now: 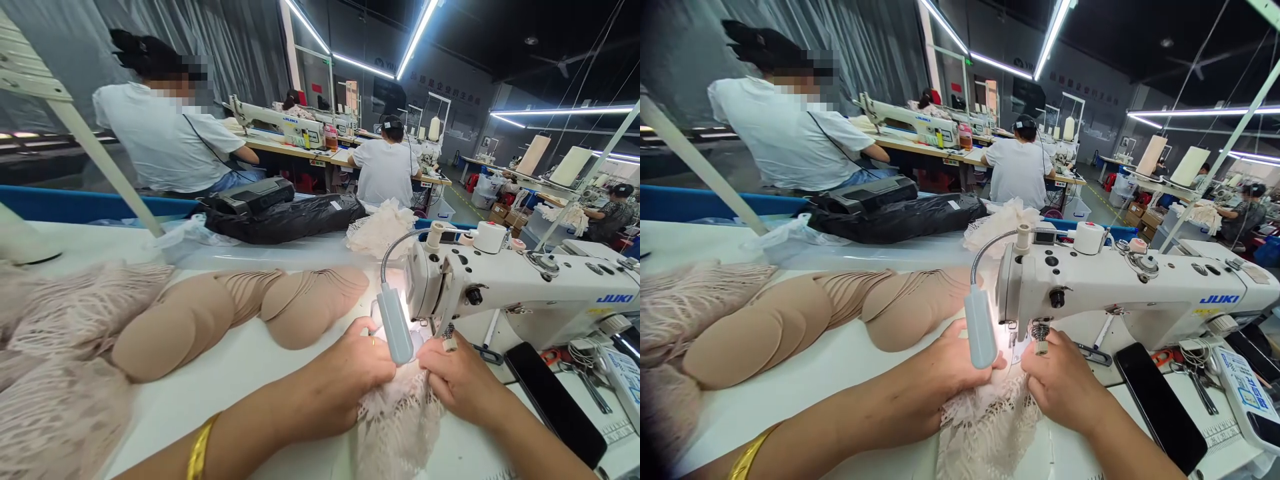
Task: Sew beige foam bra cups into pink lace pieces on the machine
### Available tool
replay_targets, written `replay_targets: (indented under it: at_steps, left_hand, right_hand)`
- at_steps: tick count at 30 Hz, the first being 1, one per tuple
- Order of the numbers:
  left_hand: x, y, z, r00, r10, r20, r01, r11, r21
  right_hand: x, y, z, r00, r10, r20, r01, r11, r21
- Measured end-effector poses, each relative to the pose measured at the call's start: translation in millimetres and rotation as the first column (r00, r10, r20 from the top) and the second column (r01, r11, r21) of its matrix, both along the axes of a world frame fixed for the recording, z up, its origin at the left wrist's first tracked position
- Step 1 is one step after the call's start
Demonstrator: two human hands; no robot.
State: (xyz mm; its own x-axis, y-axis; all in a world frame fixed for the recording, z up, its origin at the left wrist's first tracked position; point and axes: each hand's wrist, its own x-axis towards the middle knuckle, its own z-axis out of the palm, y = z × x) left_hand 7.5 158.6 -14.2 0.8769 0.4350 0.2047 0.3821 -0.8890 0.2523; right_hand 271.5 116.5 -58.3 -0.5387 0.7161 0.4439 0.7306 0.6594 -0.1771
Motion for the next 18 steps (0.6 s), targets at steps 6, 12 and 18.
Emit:
replay_targets:
  at_steps: [6, 12, 18]
  left_hand:
    - [1.2, 11.2, -2.9, 0.997, -0.005, 0.081, 0.012, 0.996, -0.093]
    - [1.5, 21.3, -10.1, 0.995, -0.014, 0.096, 0.026, 0.992, -0.126]
    - [0.0, 21.9, -16.7, 0.996, -0.007, 0.090, 0.018, 0.992, -0.123]
  right_hand:
    - [2.4, 2.9, 2.0, 0.997, -0.063, -0.032, 0.064, 0.998, 0.019]
    - [0.2, 5.0, 3.5, 0.976, -0.079, -0.204, 0.076, 0.997, -0.023]
    - [-0.6, 4.2, 6.3, 0.976, -0.072, -0.205, 0.064, 0.997, -0.046]
